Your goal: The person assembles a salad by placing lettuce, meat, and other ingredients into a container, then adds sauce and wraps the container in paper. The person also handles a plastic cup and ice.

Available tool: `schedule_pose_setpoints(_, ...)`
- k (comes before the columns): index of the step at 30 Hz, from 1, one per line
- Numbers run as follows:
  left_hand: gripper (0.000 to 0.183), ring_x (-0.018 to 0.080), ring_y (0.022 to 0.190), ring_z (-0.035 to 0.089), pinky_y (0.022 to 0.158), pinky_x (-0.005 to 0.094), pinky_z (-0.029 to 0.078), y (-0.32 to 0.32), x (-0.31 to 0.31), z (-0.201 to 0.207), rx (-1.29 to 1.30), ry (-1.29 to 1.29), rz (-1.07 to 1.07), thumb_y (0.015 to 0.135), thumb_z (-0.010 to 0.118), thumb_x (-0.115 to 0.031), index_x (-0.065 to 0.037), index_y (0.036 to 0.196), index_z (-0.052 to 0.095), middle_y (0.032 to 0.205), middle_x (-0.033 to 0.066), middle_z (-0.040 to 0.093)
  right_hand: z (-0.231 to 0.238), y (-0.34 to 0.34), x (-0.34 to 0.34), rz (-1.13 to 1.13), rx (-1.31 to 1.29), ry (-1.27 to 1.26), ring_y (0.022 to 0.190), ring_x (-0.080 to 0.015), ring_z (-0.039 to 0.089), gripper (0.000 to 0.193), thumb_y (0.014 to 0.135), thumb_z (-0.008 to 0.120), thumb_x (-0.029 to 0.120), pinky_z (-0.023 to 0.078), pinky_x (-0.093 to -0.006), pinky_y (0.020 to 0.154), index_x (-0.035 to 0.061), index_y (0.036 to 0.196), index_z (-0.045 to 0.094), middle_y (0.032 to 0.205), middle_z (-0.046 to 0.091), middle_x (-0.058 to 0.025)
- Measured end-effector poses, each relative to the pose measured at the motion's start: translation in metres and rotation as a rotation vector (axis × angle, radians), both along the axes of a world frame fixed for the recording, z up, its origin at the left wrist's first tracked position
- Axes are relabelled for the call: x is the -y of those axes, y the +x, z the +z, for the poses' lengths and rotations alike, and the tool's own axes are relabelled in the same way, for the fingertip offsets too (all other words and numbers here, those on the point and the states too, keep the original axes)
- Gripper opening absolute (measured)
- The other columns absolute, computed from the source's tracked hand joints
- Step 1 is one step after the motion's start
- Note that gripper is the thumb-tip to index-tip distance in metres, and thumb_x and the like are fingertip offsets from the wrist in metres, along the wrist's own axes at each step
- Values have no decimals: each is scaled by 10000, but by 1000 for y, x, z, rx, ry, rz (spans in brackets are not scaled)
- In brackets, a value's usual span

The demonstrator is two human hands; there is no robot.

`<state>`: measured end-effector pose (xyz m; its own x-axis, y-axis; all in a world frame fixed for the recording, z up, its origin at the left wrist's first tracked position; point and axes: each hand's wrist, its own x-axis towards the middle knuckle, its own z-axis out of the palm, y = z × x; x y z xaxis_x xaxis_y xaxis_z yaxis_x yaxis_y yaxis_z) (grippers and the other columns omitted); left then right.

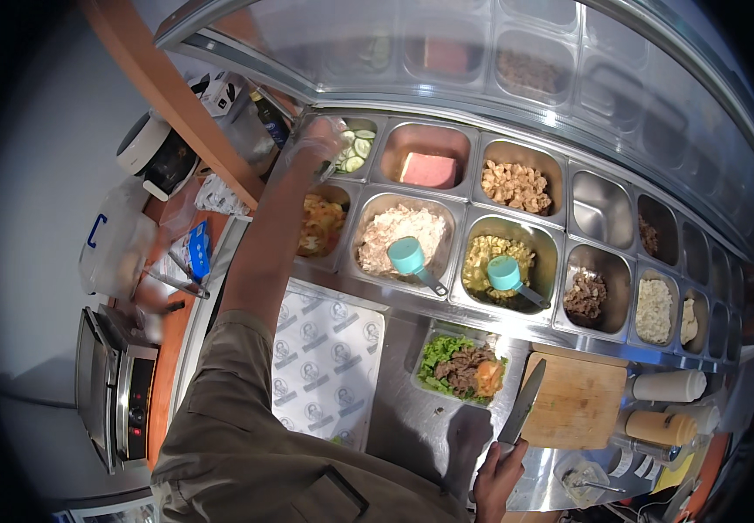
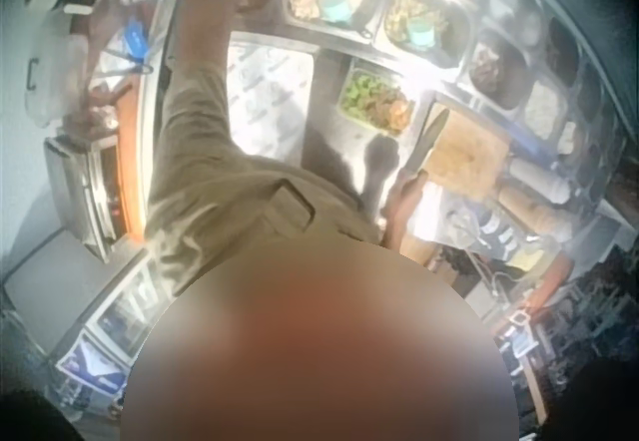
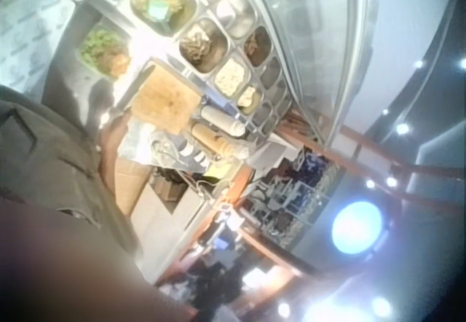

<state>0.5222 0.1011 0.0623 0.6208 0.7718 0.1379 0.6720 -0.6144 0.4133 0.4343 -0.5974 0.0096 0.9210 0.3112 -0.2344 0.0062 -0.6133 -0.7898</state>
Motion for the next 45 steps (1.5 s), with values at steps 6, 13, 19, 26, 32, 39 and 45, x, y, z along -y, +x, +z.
schedule_pose_setpoints(6,355,281,935,700,832,391,545,-10,-1,-5,63,57,-131,738,755,-235,-99,1062,708,1009,152,723,4,11,0,16,37,21,486,-209,560,213,981,558,97,413,-367,494,-21,1135,470,582,561,-122)
schedule_pose_setpoints(13,361,224,823,685,722,341,574,-31,-18,-2,1115,-698,34,812,730,-48,-36,1171,697,1036,87,710,6,13,11,-68,-31,122,453,-161,532,171,988,551,92,395,-336,462,-10,1102,475,558,543,-85)
schedule_pose_setpoints(19,296,230,812,672,670,368,523,-47,-27,3,1044,-643,187,888,623,-30,-31,1176,692,978,105,702,5,16,19,-16,6,146,464,-132,530,167,989,553,99,388,-308,460,-4,1102,486,544,535,-67)
schedule_pose_setpoints(26,383,170,870,600,747,320,591,-36,-32,12,1238,-627,-103,921,643,-61,5,1294,583,1048,99,622,3,16,35,-41,45,145,475,-143,530,224,973,566,89,394,-314,476,-9,1168,513,560,541,-79)
schedule_pose_setpoints(32,313,299,868,595,730,378,587,-18,32,69,1360,-859,210,968,621,-157,-25,1247,570,1202,183,551,2,18,43,-71,28,151,517,-121,480,226,974,573,87,378,-317,491,-11,1171,520,599,522,-83)
schedule_pose_setpoints(39,131,120,738,580,685,252,504,27,274,94,713,-1110,-609,916,641,-72,-66,1047,647,984,52,650,-12,25,81,-224,-51,170,564,-225,607,230,1004,587,187,441,-362,527,21,1145,514,701,640,-168)
schedule_pose_setpoints(45,247,324,1158,605,1034,394,451,26,575,-32,167,-540,-1352,904,559,-61,-78,1105,703,1196,169,660,-19,33,123,-363,-15,148,621,-337,651,288,1003,589,199,475,-427,589,38,1225,503,720,652,-179)
